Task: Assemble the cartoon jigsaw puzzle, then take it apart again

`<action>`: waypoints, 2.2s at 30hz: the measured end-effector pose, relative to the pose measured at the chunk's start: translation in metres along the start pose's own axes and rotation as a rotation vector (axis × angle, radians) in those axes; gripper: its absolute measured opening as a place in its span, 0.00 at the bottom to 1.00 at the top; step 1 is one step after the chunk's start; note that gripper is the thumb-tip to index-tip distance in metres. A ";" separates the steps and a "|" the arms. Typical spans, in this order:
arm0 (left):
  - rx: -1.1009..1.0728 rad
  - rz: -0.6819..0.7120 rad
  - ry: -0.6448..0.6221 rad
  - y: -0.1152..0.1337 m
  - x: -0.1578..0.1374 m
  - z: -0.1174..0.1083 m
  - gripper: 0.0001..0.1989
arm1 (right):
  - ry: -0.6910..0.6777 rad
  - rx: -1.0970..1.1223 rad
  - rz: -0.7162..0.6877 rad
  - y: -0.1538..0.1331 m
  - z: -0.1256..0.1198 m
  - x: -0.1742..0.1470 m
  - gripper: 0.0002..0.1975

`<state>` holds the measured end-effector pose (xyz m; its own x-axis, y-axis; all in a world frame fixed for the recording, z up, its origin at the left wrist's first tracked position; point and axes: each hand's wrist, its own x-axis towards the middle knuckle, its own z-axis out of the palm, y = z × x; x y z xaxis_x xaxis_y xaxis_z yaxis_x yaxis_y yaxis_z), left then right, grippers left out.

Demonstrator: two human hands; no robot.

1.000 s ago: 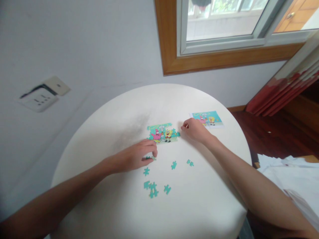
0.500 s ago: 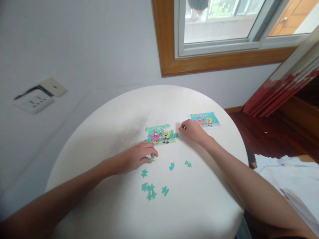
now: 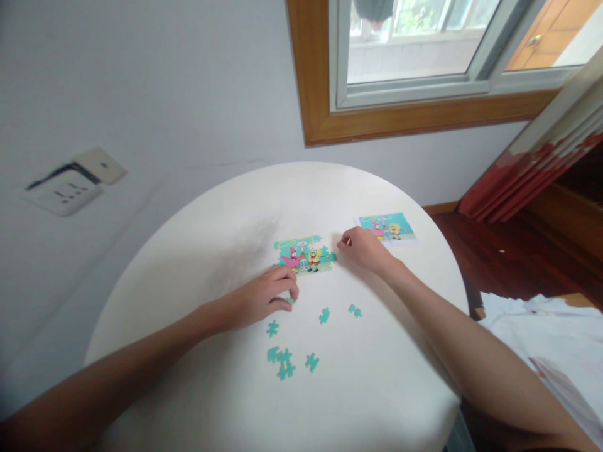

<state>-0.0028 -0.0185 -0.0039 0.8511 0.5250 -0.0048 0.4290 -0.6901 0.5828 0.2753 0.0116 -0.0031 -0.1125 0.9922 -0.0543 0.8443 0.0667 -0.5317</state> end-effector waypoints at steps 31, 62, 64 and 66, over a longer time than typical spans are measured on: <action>-0.658 -0.204 0.434 0.003 0.013 0.006 0.06 | -0.217 0.843 -0.163 -0.061 0.036 -0.040 0.05; 0.032 -0.056 0.472 -0.006 0.012 -0.003 0.10 | -0.168 0.232 0.010 -0.005 -0.005 -0.007 0.02; 0.034 -0.064 0.481 -0.006 0.012 -0.005 0.10 | -0.139 0.200 0.008 -0.003 -0.006 -0.005 0.03; 0.039 -0.074 0.490 -0.007 0.011 -0.008 0.10 | -0.104 0.160 -0.003 -0.002 -0.005 -0.004 0.03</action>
<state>0.0014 -0.0040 -0.0016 0.5792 0.7394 0.3432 0.5021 -0.6553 0.5643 0.2767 0.0078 0.0019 -0.1757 0.9751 -0.1356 0.7505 0.0435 -0.6595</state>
